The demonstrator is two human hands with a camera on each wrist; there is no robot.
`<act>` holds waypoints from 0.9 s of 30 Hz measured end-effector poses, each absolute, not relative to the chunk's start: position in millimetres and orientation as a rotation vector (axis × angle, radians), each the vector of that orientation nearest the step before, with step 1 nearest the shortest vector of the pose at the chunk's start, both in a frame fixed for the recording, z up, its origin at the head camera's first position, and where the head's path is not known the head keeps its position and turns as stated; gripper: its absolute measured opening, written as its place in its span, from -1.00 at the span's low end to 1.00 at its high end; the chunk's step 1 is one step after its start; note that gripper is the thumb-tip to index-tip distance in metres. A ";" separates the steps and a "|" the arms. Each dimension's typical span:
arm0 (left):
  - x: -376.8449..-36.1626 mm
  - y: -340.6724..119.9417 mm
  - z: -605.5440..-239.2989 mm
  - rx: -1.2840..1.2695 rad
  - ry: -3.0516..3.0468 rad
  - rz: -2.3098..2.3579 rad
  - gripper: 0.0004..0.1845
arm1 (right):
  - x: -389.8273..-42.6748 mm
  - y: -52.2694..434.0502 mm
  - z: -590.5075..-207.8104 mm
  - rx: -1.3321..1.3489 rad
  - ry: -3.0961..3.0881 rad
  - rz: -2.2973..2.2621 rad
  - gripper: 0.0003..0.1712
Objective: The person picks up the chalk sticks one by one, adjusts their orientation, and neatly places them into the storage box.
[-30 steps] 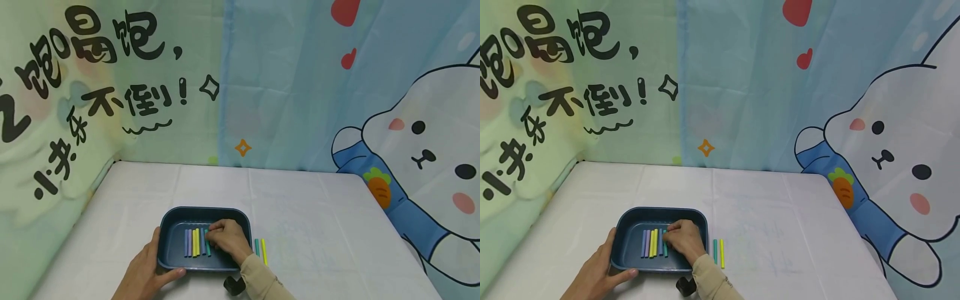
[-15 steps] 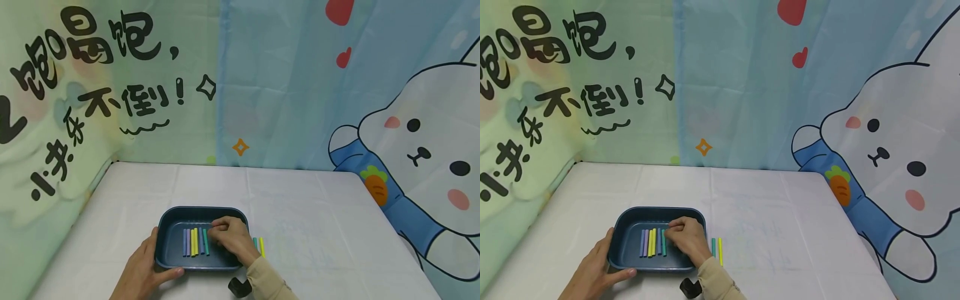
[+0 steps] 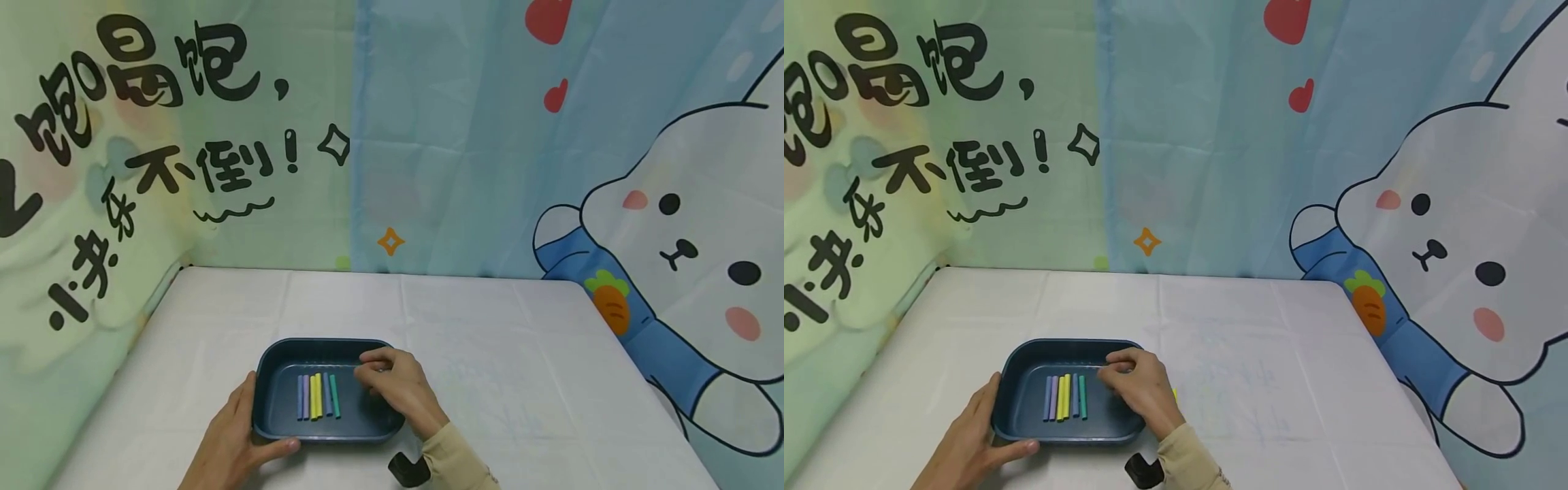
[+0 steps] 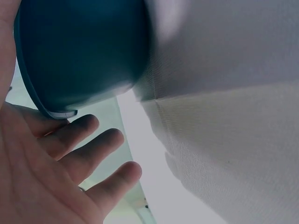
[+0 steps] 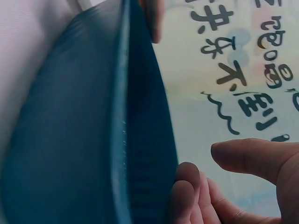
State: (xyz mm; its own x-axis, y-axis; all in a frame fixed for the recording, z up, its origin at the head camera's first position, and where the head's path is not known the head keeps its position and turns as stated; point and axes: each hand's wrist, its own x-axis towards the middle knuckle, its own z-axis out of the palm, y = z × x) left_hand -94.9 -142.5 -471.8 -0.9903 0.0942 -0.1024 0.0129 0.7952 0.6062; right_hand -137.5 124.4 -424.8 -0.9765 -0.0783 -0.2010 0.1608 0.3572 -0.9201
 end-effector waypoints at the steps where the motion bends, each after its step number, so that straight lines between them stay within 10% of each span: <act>1: -94.9 -142.2 -471.7 0.092 2.862 0.954 0.54 | -136.7 127.3 -423.7 0.071 2.413 -1.673 -0.52; 27: -94.4 -139.1 -473.1 0.136 2.885 0.937 0.57 | -122.9 193.1 -431.9 0.391 2.570 -1.693 -0.58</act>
